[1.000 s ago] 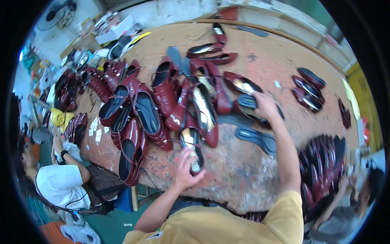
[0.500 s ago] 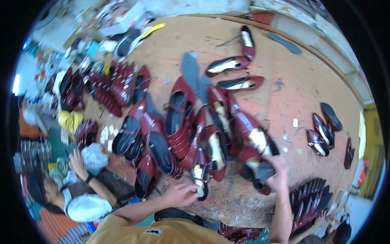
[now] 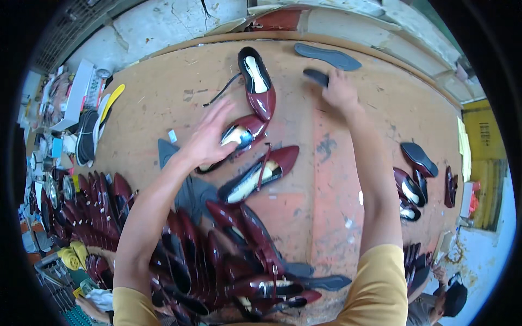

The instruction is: The person inserts black insoles into a series of maroon high-heeled shoes on a workbench. They pick up each shoe, place the insole inside, and press it down to fit before moving to the next pair. The process is repeated for multiple shoes in a batch.

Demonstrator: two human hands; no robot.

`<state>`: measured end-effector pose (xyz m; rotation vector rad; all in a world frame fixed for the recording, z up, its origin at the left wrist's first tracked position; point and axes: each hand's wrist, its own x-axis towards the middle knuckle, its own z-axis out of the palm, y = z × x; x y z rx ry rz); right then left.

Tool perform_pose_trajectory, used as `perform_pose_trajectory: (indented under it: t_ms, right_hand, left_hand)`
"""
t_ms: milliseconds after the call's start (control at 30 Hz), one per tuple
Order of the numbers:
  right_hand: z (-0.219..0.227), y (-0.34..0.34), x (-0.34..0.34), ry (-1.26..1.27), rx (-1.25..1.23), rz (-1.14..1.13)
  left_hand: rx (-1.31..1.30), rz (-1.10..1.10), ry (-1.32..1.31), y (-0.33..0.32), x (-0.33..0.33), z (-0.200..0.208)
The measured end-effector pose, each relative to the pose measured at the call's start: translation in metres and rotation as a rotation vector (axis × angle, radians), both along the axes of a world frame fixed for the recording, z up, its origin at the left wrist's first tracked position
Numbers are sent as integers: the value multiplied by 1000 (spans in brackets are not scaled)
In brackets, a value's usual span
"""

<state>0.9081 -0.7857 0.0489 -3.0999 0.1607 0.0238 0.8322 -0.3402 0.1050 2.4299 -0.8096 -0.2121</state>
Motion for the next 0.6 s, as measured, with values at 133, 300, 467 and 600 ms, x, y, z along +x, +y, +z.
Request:
perform_pose_trajectory:
  t_ms: [133, 300, 467, 600]
  right_hand:
    - [-38, -26, 113, -127, -151, -15]
    - [-17, 32, 61, -201, -204, 106]
    - [-19, 48, -105, -235, -282, 288]
    - [34, 77, -221, 184, 228, 201]
  left_hand:
    - [235, -251, -51, -62, 76, -41]
    - [153, -293, 63, -44, 50, -32]
    - [132, -368, 262, -46, -71, -8]
    - [267, -494, 385, -41, -184, 51]
